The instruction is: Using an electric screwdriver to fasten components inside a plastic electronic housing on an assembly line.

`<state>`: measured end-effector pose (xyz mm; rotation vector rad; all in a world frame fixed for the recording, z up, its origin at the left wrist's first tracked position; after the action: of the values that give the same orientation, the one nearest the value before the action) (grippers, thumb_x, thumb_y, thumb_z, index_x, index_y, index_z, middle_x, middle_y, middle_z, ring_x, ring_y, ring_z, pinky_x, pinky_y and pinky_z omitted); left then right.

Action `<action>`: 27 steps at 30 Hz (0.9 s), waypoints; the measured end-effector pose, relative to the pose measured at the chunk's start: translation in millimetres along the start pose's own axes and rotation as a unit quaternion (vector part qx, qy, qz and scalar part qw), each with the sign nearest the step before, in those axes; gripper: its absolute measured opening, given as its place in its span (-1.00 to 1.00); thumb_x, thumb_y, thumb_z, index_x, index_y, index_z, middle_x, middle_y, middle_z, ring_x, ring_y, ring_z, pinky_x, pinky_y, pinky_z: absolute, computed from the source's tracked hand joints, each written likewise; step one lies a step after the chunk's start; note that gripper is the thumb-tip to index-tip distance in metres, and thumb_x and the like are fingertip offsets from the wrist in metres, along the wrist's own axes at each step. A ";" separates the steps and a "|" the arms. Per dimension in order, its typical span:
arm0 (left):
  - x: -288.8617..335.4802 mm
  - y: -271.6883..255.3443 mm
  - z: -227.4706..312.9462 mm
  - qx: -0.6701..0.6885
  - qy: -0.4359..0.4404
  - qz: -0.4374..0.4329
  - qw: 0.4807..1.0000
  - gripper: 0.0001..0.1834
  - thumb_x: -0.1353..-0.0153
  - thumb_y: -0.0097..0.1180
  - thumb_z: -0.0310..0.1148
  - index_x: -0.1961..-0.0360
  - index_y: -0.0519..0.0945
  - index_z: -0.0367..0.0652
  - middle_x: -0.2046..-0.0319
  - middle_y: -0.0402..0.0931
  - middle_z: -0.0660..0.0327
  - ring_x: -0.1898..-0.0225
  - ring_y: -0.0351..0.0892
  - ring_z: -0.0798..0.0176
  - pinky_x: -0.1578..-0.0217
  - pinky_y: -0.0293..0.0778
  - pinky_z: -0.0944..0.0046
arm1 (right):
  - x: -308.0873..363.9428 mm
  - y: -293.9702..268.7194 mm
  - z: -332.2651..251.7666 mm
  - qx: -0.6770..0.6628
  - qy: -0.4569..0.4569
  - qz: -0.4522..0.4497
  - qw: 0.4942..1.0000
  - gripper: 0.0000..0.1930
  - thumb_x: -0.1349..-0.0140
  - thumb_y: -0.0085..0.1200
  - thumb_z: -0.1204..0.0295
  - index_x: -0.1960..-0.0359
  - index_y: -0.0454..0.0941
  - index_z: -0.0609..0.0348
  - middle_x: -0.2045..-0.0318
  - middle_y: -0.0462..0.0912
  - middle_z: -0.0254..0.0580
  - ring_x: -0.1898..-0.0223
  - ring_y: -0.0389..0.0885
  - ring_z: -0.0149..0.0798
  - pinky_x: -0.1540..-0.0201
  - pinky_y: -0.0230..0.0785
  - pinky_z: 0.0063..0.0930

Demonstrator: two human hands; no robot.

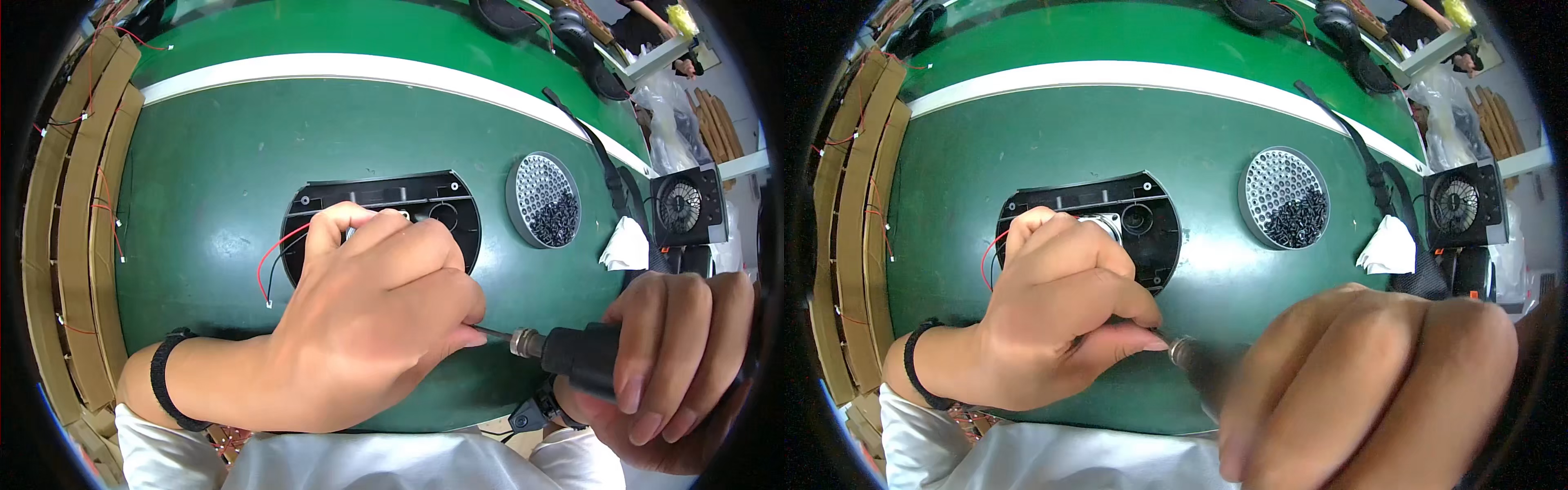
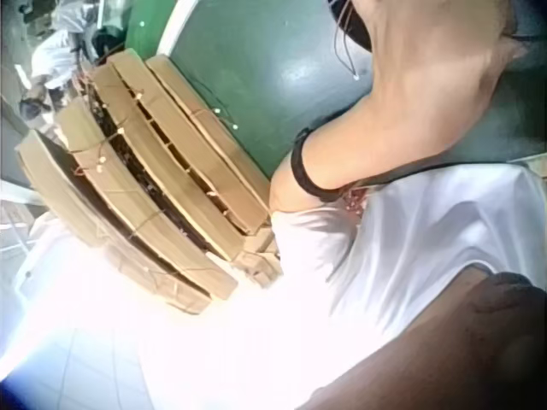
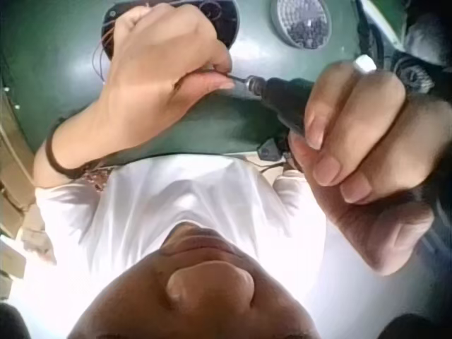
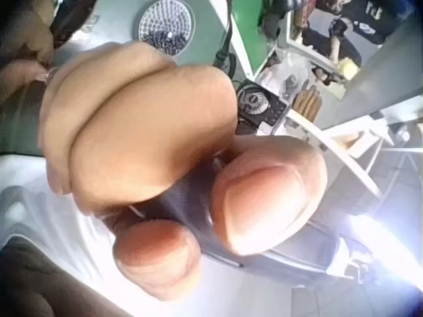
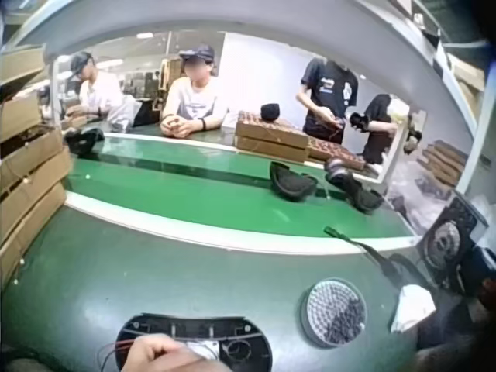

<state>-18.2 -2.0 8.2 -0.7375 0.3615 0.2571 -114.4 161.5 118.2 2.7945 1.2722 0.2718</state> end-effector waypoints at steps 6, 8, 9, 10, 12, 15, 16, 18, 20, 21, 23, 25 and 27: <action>1.1 0.5 -1.3 0.036 -0.005 0.000 0.999 -0.77 0.09 0.54 -0.32 0.39 0.71 0.04 0.39 0.43 0.39 0.33 0.40 0.27 0.18 0.10 0.20 | 1.0 -2.5 2.4 -0.070 -0.052 0.028 0.996 -0.57 -0.19 0.36 0.60 0.56 0.25 0.02 0.64 0.41 -0.32 0.47 0.48 -0.41 0.16 0.59 -0.63; 1.1 -0.4 -1.5 0.026 -0.003 0.003 1.000 -0.78 0.07 0.54 -0.31 0.40 0.71 0.03 0.38 0.43 0.39 0.33 0.40 0.27 0.18 0.12 0.19 | 5.3 -8.1 -6.4 0.035 0.011 0.030 0.999 -0.57 -0.20 0.36 0.59 0.56 0.25 0.01 0.65 0.40 -0.35 0.50 0.46 -0.46 0.18 0.56 -0.67; 1.3 -0.3 -2.6 0.025 -0.004 0.002 1.000 -0.78 0.07 0.54 -0.31 0.40 0.71 0.03 0.38 0.43 0.39 0.33 0.40 0.27 0.18 0.12 0.19 | 6.9 -8.1 -6.6 0.034 0.011 0.029 0.999 -0.57 -0.20 0.36 0.59 0.56 0.25 0.01 0.65 0.40 -0.35 0.50 0.46 -0.46 0.18 0.56 -0.67; 1.9 -0.3 -3.9 0.025 0.006 0.004 1.000 -0.75 0.08 0.54 -0.29 0.35 0.71 0.03 0.37 0.45 0.39 0.33 0.40 0.25 0.17 0.13 0.20 | 8.8 -8.1 -6.1 0.029 0.016 0.038 0.999 -0.57 -0.20 0.36 0.60 0.56 0.25 0.00 0.66 0.40 -0.37 0.51 0.45 -0.48 0.19 0.53 -0.69; 1.3 -4.1 -2.9 0.023 0.015 0.005 1.000 -0.70 0.09 0.55 -0.27 0.30 0.72 0.03 0.36 0.47 0.38 0.33 0.41 0.24 0.17 0.14 0.21 | 8.1 -12.3 -6.2 0.023 0.022 0.045 0.999 -0.56 -0.19 0.35 0.62 0.56 0.25 -0.01 0.67 0.40 -0.39 0.52 0.44 -0.50 0.19 0.51 -0.72; -1.9 -19.9 4.5 -0.007 -0.031 -0.033 0.999 -0.53 0.16 0.61 -0.24 0.18 0.71 0.00 0.18 0.50 0.25 0.21 0.43 0.14 0.08 0.23 0.17 | -3.2 -21.0 -0.6 0.077 0.004 -0.054 0.996 -0.59 -0.20 0.32 0.63 0.55 0.27 -0.01 0.64 0.40 -0.37 0.51 0.45 -0.48 0.18 0.46 -0.67; -2.1 -26.7 3.2 -0.045 -0.032 -0.024 0.998 -0.46 0.20 0.62 -0.25 0.12 0.69 -0.02 0.05 0.46 0.15 0.10 0.42 0.06 0.00 0.27 0.11 | -8.2 -22.5 9.1 0.032 -0.100 -0.059 0.993 -0.62 -0.21 0.30 0.61 0.53 0.29 0.00 0.61 0.40 -0.36 0.50 0.45 -0.47 0.19 0.44 -0.62; -0.4 -41.8 0.1 -0.133 -0.038 -0.045 0.989 -0.36 0.25 0.61 -0.28 0.03 0.67 -0.09 -0.23 0.31 -0.08 -0.17 0.34 -0.17 -0.18 0.32 -0.06 | -15.1 -24.6 24.5 -0.062 -0.301 -0.075 0.949 -0.69 -0.23 0.26 0.58 0.51 0.32 0.02 0.53 0.42 -0.32 0.48 0.46 -0.44 0.21 0.39 -0.53; 3.2 -40.8 -11.0 -0.132 -0.043 -0.054 0.989 -0.35 0.24 0.60 -0.29 0.02 0.66 -0.11 -0.24 0.31 -0.09 -0.19 0.34 -0.19 -0.20 0.32 -0.09 | -19.3 -23.3 29.2 -0.086 -0.307 -0.064 0.946 -0.69 -0.24 0.24 0.58 0.50 0.31 0.02 0.52 0.42 -0.33 0.48 0.45 -0.44 0.22 0.38 -0.54; 5.6 -37.7 -16.9 -0.129 -0.049 -0.061 0.988 -0.34 0.24 0.60 -0.30 0.00 0.65 -0.12 -0.26 0.32 -0.10 -0.21 0.34 -0.22 -0.21 0.32 -0.13 | -22.6 -23.4 30.2 -0.110 -0.313 -0.054 0.942 -0.70 -0.25 0.22 0.58 0.49 0.31 0.02 0.51 0.42 -0.33 0.48 0.45 -0.44 0.22 0.37 -0.54; 9.3 -30.4 -26.5 -0.118 -0.065 -0.062 0.989 -0.36 0.22 0.55 -0.36 -0.01 0.65 -0.15 -0.23 0.36 -0.09 -0.17 0.38 -0.21 -0.18 0.35 -0.13 | -30.4 -18.7 32.9 -0.081 -0.290 -0.075 0.951 -0.73 -0.31 0.14 0.51 0.48 0.31 0.04 0.50 0.41 -0.35 0.49 0.44 -0.46 0.24 0.36 -0.55; 10.5 -27.8 -34.1 -0.096 -0.051 -0.023 0.994 -0.39 0.21 0.49 -0.44 -0.01 0.65 -0.16 -0.17 0.44 -0.02 -0.08 0.44 -0.17 -0.11 0.42 -0.09 | -35.5 -10.0 40.3 -0.108 -0.304 -0.051 0.945 -0.73 -0.36 0.07 0.44 0.50 0.28 0.02 0.51 0.40 -0.37 0.48 0.44 -0.47 0.27 0.33 -0.56; 8.1 -27.1 -34.1 -0.100 -0.056 -0.023 0.993 -0.39 0.21 0.46 -0.47 -0.01 0.65 -0.16 -0.12 0.48 0.02 -0.05 0.46 -0.16 -0.05 0.46 -0.06 | -40.5 -7.5 46.3 -0.107 -0.316 -0.064 0.940 -0.82 -0.40 0.02 0.39 0.39 0.37 0.09 0.50 0.40 -0.40 0.47 0.44 -0.49 0.28 0.31 -0.55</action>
<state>-9.1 -44.2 -2.0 -0.9234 0.2146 0.2933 -137.5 136.8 66.2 2.3025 1.1557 -0.4363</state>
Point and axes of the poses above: each hand's wrist, its own x-axis away from the middle knuckle, its own y-axis out of the palm, z = x × y, the point moved 2 cm from there along -x, towards the middle knuckle
